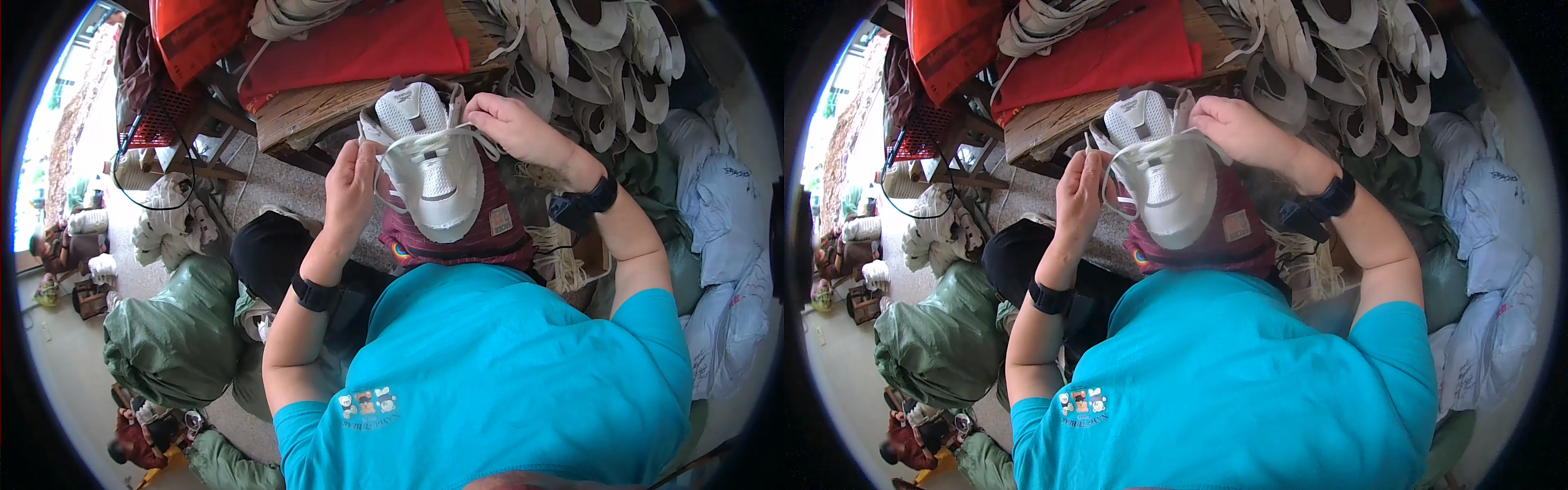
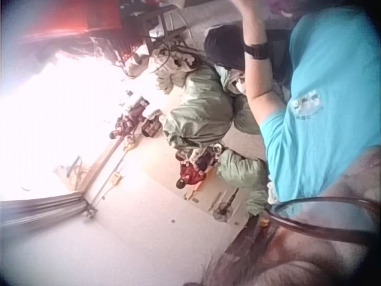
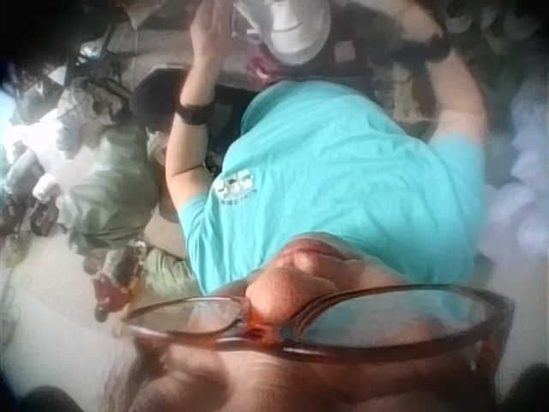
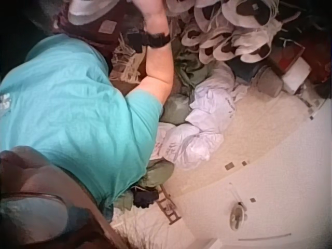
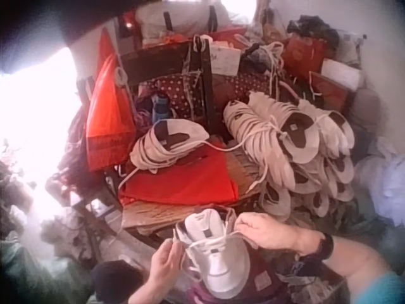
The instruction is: The person sits on the floor and threads white shoelaces through the eyelets of a white shoe. They pull the laces tight and adjust the fit, then place the shoe aside and pick up another shoe to repeat the process.
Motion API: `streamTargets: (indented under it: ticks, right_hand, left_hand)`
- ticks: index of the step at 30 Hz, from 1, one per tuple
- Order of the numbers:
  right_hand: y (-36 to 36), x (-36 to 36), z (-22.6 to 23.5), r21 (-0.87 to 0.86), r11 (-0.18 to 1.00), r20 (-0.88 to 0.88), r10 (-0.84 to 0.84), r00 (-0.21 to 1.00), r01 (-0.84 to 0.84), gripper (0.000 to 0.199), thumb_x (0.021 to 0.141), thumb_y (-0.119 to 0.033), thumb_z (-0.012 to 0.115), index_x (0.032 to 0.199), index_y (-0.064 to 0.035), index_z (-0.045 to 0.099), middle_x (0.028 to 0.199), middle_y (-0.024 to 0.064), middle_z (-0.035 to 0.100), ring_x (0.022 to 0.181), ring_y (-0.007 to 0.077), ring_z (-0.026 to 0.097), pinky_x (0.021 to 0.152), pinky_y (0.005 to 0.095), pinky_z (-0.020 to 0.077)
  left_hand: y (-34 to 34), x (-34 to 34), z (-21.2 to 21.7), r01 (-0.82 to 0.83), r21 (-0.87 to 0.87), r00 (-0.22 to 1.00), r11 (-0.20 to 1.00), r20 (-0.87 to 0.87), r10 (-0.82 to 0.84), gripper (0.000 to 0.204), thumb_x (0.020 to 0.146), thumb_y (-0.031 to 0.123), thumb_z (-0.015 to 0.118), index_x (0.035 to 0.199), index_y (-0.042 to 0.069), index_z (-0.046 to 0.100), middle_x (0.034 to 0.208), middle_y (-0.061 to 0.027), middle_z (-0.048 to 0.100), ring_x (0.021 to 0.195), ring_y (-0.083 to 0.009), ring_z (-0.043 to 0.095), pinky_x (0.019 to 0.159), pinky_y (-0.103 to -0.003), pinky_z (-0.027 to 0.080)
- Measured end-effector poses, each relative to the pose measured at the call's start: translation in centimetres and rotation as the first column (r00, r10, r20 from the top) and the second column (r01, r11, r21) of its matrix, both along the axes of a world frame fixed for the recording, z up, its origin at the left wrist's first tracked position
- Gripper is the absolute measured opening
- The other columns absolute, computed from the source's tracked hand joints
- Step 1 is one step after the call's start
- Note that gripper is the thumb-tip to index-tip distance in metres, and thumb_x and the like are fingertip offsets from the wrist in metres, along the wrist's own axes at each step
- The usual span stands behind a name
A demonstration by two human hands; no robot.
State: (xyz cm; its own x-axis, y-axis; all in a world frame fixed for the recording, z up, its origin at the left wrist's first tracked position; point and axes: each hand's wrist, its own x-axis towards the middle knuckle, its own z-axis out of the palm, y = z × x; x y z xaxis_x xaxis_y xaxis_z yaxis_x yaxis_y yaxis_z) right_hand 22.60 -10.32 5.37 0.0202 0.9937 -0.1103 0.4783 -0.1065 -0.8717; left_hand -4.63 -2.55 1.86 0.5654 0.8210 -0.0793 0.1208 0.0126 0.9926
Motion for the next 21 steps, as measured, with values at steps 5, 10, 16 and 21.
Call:
streamTargets:
  ticks: [5, 10, 16, 21]
  right_hand:
    - [-0.6, -0.5, 0.8, -0.128, 0.991, -0.122, -0.047, 0.991, 0.031, 0.012, 0.098, -0.012, 0.057, 0.099, -0.0007, 0.06, 0.085, -0.0033, 0.058, 0.075, 0.0022, 0.05, 0.066, 0.0212, 0.0438]
    - [-0.4, -0.3, -0.6, 0.068, 0.993, -0.056, -0.097, 0.994, 0.101, 0.009, 0.095, -0.01, 0.061, 0.095, -0.0003, 0.062, 0.083, -0.003, 0.058, 0.076, 0.003, 0.051, 0.066, 0.0225, 0.045]
    - [0.1, -1.0, -0.7, 0.175, 0.98, 0.118, -0.112, 0.987, 0.091, 0.014, 0.087, -0.014, 0.065, 0.087, -0.0001, 0.062, 0.085, 0.0118, 0.065, 0.078, 0.021, 0.064, 0.071, 0.0329, 0.0505]
    - [-0.2, -2.8, 1.2, 0.368, 0.927, 0.505, -0.14, 0.852, -0.066, 0.011, 0.082, -0.007, 0.065, 0.082, -0.0024, 0.055, 0.081, 0.0129, 0.058, 0.075, 0.0274, 0.062, 0.065, 0.037, 0.049]
  left_hand:
    - [-0.4, 0.2, -0.4, -0.013, 0.067, 1.0, 0.998, 0.006, 0.012, 0.033, 0.108, 0.028, 0.043, 0.1, 0.002, 0.061, 0.069, 0.0016, 0.057, 0.057, -0.0038, 0.047, 0.052, -0.02, 0.036]
    - [0.0, 0.0, -0.1, -0.017, 0.092, 0.995, 0.996, -0.095, 0.026, 0.027, 0.105, 0.022, 0.049, 0.097, -0.001, 0.062, 0.075, -0.0027, 0.061, 0.068, -0.0066, 0.051, 0.06, -0.025, 0.042]
    - [-0.6, 0.2, 0.8, 0.01, 0.011, 0.993, 1.0, -0.119, -0.008, 0.029, 0.105, 0.023, 0.049, 0.095, 0.0, 0.064, 0.07, 0.0007, 0.055, 0.063, -0.005, 0.046, 0.056, -0.023, 0.039]
    - [-0.6, 0.4, 0.2, 0.035, -0.022, 0.995, 0.999, -0.096, -0.037, 0.035, 0.105, 0.026, 0.048, 0.089, 0.001, 0.066, 0.068, 0.0039, 0.053, 0.059, -0.0038, 0.044, 0.055, -0.02, 0.037]
